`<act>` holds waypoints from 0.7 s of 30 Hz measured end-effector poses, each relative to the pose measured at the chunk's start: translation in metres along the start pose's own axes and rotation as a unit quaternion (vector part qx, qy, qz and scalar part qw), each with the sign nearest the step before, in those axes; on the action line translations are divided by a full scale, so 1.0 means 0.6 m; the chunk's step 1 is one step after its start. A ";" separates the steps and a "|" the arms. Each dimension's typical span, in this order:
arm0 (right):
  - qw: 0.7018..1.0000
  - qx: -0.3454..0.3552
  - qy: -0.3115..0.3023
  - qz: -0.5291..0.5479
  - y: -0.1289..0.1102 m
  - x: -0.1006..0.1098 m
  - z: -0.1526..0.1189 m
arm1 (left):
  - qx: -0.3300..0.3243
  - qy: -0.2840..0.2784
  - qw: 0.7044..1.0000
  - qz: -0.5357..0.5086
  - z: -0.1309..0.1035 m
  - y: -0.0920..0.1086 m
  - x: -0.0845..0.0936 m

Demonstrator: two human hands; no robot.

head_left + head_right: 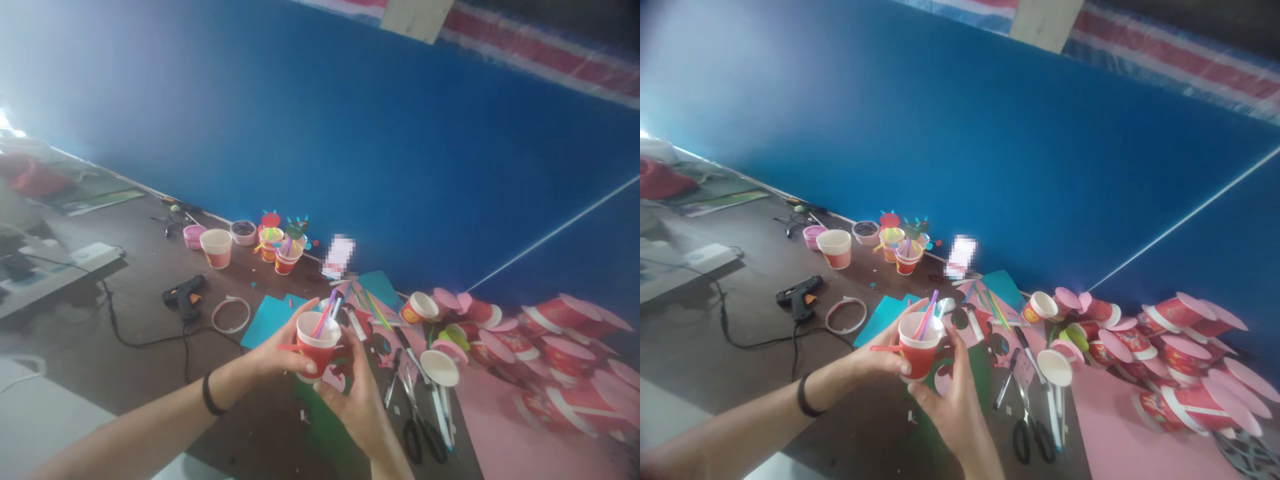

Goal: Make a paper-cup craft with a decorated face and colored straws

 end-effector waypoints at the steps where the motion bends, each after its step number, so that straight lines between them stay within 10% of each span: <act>1: 0.999 -0.003 0.019 -0.037 -0.002 -0.006 -0.001 | 0.003 0.008 1.000 0.023 -0.002 0.001 0.001; 9: 0.986 0.036 0.096 -0.134 0.000 -0.029 0.015 | 0.008 0.025 0.976 0.215 -0.031 0.014 0.003; 15: 0.978 0.070 0.117 -0.160 -0.001 -0.040 0.026 | -0.074 0.108 0.817 0.561 -0.062 0.051 0.014; 21: 0.969 0.094 0.122 -0.192 -0.011 -0.049 0.035 | -0.086 0.027 0.782 0.616 -0.067 0.082 0.003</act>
Point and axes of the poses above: each hand's wrist, its own z-axis towards the middle knuckle, its own x-axis out of the back of the hand, y = z × x, the point moved 3 cm from there along z, towards the middle knuckle, and after that the axes turned 13 degrees about -y, right-handed, at the moved point
